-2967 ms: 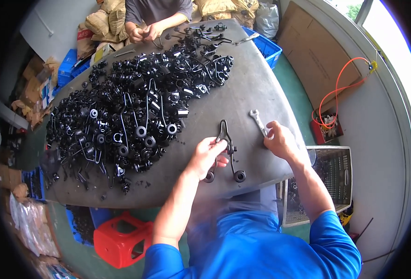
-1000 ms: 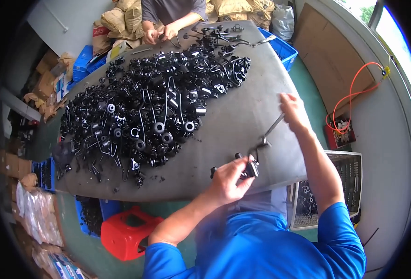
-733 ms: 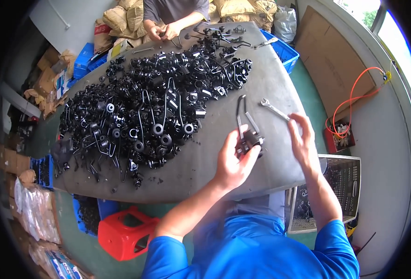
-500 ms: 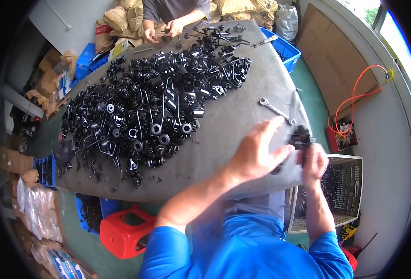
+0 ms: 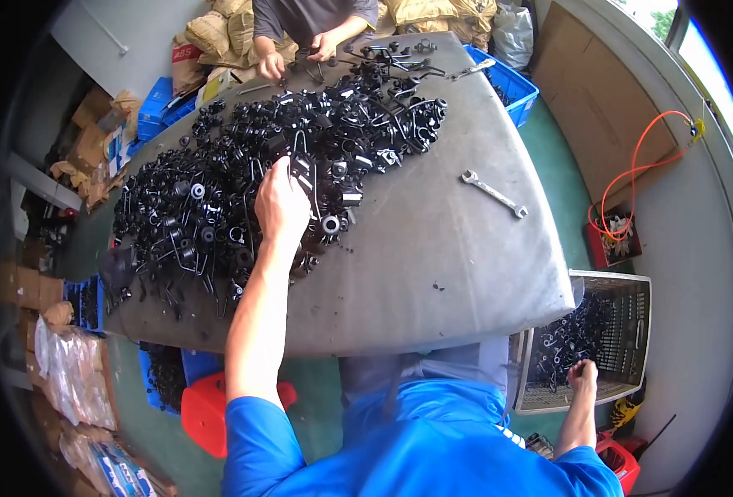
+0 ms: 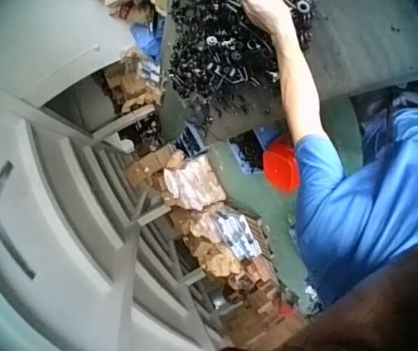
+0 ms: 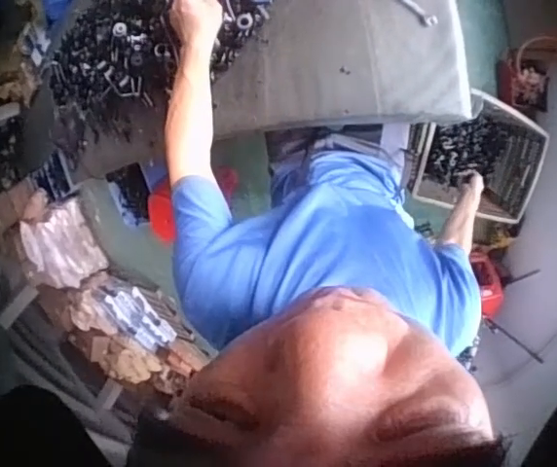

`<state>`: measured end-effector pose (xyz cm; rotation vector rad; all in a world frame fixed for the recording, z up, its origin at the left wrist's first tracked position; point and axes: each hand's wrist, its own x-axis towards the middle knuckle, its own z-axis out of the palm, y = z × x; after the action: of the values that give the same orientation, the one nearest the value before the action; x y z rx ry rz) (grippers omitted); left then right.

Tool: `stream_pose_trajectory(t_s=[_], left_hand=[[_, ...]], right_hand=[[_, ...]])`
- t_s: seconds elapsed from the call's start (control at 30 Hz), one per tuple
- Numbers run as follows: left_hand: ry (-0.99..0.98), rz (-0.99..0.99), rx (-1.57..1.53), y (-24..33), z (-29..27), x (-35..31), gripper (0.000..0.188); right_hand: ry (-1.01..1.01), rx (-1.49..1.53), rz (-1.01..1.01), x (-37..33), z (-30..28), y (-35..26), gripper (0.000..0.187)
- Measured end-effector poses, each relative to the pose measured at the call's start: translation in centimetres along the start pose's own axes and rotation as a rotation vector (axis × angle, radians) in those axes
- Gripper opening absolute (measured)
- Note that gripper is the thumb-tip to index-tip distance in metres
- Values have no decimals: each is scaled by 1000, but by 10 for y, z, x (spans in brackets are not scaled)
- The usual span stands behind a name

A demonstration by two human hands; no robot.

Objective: Manually assembling black plastic and metal components on a workbench in a workshop.

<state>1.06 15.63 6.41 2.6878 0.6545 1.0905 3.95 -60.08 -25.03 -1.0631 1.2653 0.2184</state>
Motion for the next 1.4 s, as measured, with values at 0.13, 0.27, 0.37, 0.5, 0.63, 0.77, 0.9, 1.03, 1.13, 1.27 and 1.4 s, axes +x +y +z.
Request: stream_pose_trajectory(t_s=[0.13,0.27,0.37,0.5,0.63,0.77,0.9,1.03,1.13,1.27,1.4], left_hand=[[-100,-150,-272,39,-5,-5,31],[-258,-227,-521,91,16,-43,31],[-348,-249,-586,74,37,-78,35],[-130,63,-129,83,50,-59,41],[-220,33,201,66,56,-36,52],[-276,-80,211,50,54,-37,57],[-232,-113,127,53,54,-33,45],[-201,-169,-399,88,35,-49,38],[-274,-142,-704,114,28,-59,38],[-602,-361,-1324,150,34,-72,38],[-708,-341,-1500,166,60,-90,36]], right_hand=[[-4,-29,-161,17,-42,12,21],[-78,86,-346,16,-2,-27,22],[164,-44,-345,-4,52,-56,57],[-19,-178,-419,-9,39,-21,31],[-83,-385,-432,-36,59,45,27],[-136,-403,-759,-60,92,29,22],[-203,-197,-1180,-108,111,-51,13],[-312,-69,-1409,-219,167,-93,14],[-549,-269,-1511,-285,223,-69,17],[-973,-660,-1313,-341,282,-3,38],[-1238,-459,-955,-364,322,33,46]])
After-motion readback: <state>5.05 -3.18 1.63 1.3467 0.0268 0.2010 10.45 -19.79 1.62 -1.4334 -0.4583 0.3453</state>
